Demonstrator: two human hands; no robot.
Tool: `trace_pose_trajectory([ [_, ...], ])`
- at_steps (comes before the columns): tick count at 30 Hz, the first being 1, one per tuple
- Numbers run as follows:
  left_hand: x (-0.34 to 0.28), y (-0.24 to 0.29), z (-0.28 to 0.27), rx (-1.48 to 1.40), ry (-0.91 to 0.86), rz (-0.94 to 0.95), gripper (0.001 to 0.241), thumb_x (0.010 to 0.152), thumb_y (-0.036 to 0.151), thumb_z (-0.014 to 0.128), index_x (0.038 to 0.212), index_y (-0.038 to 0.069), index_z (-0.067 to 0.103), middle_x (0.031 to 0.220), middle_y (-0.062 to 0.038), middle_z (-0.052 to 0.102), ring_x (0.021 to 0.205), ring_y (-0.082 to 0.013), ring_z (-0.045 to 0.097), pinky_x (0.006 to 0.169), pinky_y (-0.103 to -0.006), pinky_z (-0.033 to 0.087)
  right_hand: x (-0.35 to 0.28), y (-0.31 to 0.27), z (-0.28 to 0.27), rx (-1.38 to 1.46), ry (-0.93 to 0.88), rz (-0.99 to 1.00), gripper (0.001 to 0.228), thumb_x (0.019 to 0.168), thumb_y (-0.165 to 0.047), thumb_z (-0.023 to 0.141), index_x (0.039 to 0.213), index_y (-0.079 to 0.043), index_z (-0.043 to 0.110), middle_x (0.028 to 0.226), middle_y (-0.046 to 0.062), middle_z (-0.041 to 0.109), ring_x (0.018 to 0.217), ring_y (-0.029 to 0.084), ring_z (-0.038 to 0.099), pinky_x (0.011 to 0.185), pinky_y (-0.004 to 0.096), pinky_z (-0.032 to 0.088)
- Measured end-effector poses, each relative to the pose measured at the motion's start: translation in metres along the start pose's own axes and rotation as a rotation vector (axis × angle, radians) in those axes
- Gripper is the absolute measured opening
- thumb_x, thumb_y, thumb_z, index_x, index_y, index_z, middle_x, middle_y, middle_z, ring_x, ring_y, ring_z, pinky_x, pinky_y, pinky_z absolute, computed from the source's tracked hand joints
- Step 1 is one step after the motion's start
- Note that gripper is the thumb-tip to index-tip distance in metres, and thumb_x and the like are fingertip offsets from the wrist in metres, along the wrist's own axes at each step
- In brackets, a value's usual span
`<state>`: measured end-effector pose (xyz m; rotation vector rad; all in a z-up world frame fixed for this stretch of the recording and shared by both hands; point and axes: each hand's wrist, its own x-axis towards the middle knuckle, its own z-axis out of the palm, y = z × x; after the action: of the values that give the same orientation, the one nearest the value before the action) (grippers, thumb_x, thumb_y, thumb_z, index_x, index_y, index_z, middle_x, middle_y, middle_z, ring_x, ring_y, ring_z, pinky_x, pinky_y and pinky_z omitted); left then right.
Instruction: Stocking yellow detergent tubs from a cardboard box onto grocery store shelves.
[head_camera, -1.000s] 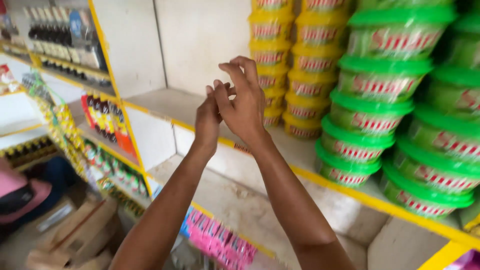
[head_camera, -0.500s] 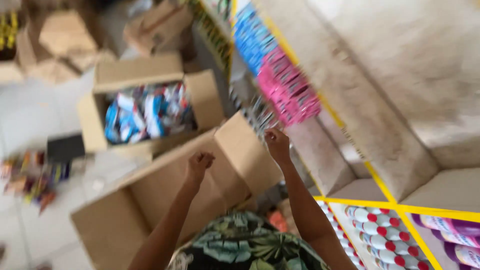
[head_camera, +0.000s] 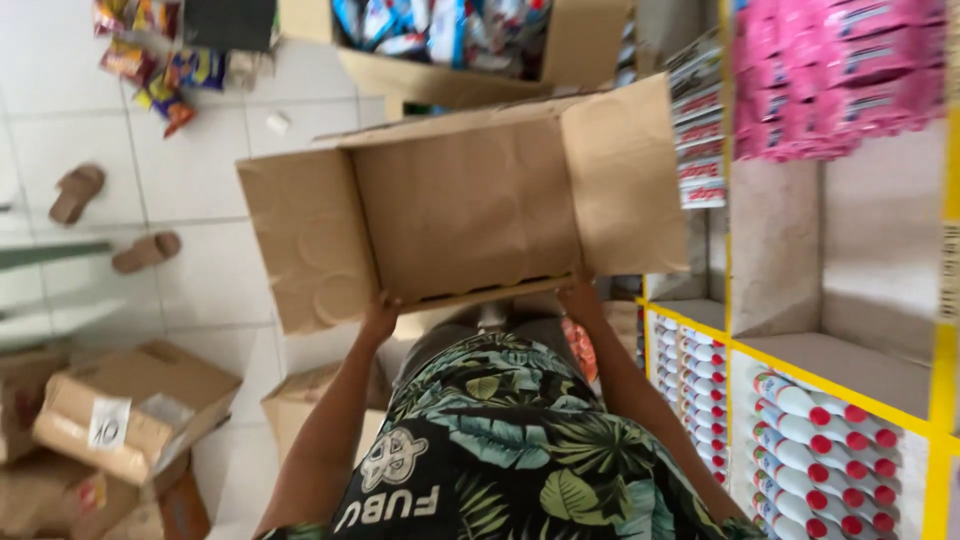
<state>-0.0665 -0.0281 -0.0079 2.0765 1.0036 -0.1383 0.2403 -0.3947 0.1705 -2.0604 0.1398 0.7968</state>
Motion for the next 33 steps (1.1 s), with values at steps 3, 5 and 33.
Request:
trace_pose_trajectory([
  [3,-0.007,0.042,-0.014,-0.038,-0.107,-0.254,0.049,0.098,0.042,0.057,0.128,0.003,0.060,0.122,-0.030,0.064,0.113,-0.0488,0.060,0.094,-0.0556,0.048,-0.002,-0.012,0.023,-0.022,-0.089,0.130,0.042,0.088,-0.030,0.074,0.122,-0.009,0.061,0.103,0.013,0.067,0.082,0.022,0.063,0.061,0.033,0.054],
  [5,-0.004,0.040,0.008,-0.009,-0.113,-0.321,0.058,0.095,0.045,0.061,0.131,-0.001,0.056,0.125,-0.031,0.062,0.117,-0.0481,0.060,0.098,-0.0550,0.048,0.008,-0.013,0.034,-0.040,-0.137,0.208,0.045,0.087,-0.032,0.075,0.124,-0.010,0.060,0.105,0.013,0.066,0.083,0.022,0.063,0.059,0.032,0.054],
  [33,-0.011,0.099,-0.016,0.219,-0.220,-0.132,0.084,0.087,0.040,0.077,0.156,0.006,0.043,0.156,-0.022,0.045,0.147,-0.0427,0.040,0.120,-0.0474,0.039,0.179,0.119,0.063,0.600,0.257,0.746,0.055,0.083,-0.026,0.081,0.130,-0.021,0.053,0.127,0.007,0.048,0.085,0.026,0.061,0.052,0.026,0.053],
])
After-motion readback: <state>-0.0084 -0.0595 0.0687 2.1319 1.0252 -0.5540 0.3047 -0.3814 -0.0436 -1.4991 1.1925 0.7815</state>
